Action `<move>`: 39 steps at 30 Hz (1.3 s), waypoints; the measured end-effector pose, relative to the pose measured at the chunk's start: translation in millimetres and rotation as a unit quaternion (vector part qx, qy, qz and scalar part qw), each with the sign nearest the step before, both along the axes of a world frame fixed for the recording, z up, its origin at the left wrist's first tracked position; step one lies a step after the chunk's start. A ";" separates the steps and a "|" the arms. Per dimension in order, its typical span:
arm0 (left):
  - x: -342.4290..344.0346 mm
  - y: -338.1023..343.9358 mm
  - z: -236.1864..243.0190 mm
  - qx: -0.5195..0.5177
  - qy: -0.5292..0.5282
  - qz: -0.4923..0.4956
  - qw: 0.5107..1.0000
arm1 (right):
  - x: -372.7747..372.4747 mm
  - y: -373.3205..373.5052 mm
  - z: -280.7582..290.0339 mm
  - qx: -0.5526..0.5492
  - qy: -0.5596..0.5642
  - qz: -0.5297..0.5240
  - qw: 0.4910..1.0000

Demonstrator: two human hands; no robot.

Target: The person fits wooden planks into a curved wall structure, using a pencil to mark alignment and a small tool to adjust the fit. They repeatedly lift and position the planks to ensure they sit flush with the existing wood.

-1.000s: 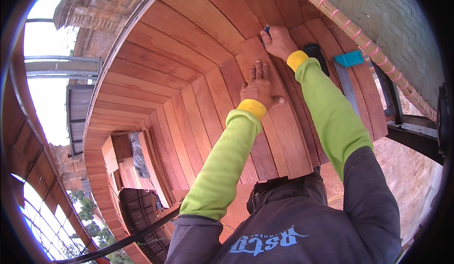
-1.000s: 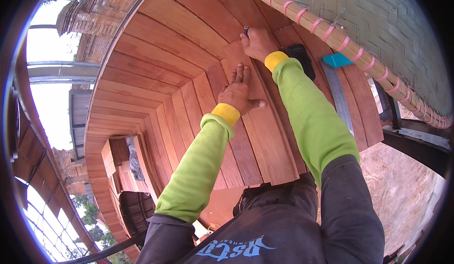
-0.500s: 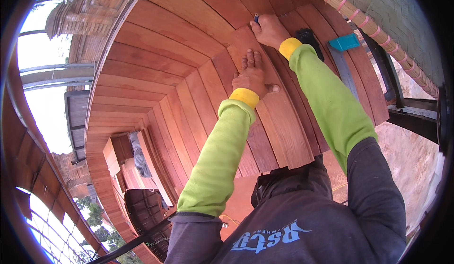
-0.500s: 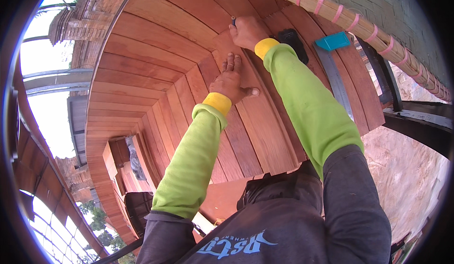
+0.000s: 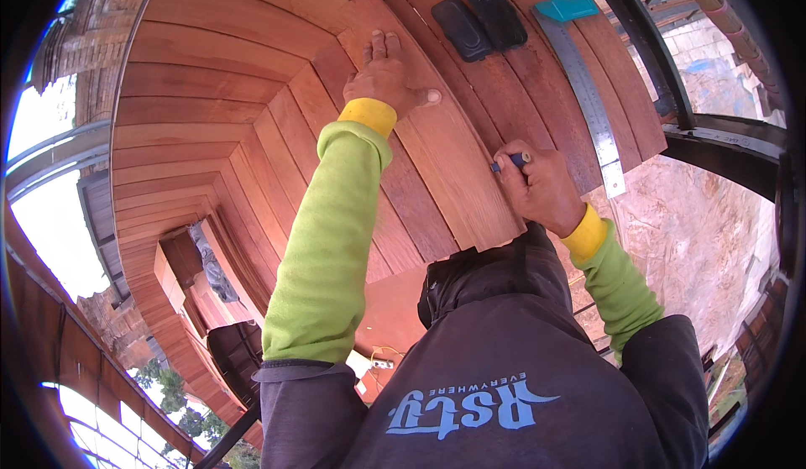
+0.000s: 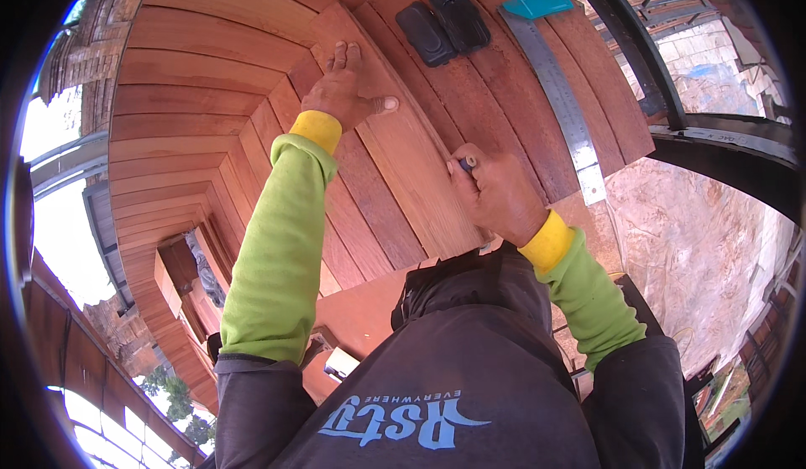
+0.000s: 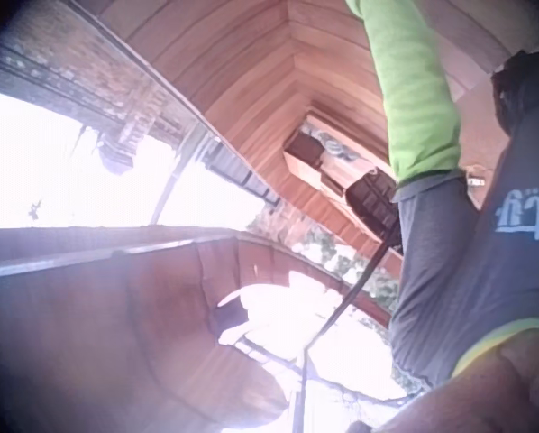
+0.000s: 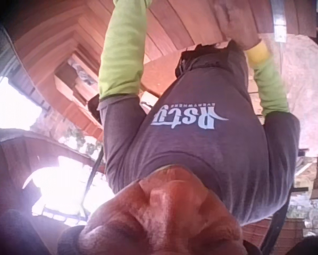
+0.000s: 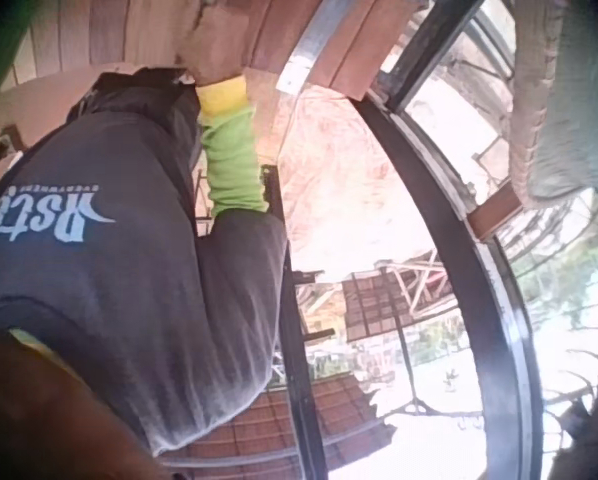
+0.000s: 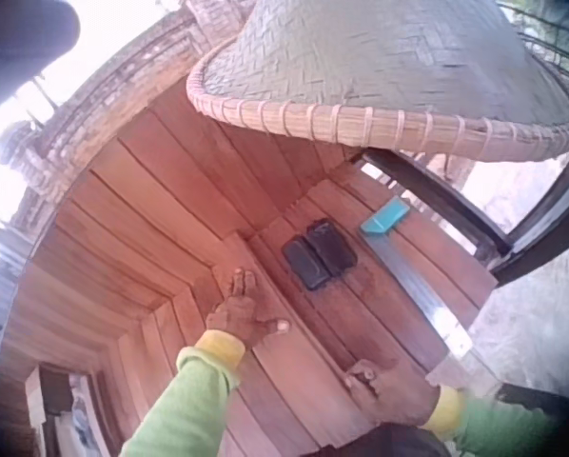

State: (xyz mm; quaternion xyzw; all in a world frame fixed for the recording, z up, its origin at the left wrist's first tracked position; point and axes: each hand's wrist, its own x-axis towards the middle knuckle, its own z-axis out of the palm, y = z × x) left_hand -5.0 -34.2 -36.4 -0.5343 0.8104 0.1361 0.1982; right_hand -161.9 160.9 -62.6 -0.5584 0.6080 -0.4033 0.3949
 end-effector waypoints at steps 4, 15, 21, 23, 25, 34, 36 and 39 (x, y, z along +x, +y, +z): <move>4.4 -2.8 -9.8 -0.018 -0.004 -0.002 1.000 | -1.9 37.1 9.9 0.051 0.000 0.004 0.999; 4.6 -0.3 -4.2 -0.020 0.007 -0.013 1.000 | -5.0 81.7 19.6 0.013 0.023 0.043 0.999; 2.3 -0.3 -3.0 -0.026 -0.001 -0.016 1.000 | -8.7 66.1 17.2 0.063 0.037 0.084 0.994; 4.4 -1.4 -7.7 -0.025 0.011 -0.004 1.000 | -8.9 69.2 16.0 0.048 0.022 0.069 0.996; 6.2 -2.5 -10.3 -0.025 0.021 0.002 0.999 | -6.5 75.2 11.3 -0.006 0.013 0.031 0.999; 9.1 -5.6 -14.3 -0.024 0.030 -0.018 0.999 | -5.5 85.1 3.0 -0.027 0.024 0.036 0.999; 7.2 -4.7 -9.7 -0.016 0.022 -0.030 0.999 | -8.0 97.2 5.2 -0.022 0.031 0.035 0.999; 11.9 -6.4 -18.7 -0.031 0.037 -0.010 0.999 | -8.1 97.0 12.2 -0.007 0.022 0.014 1.000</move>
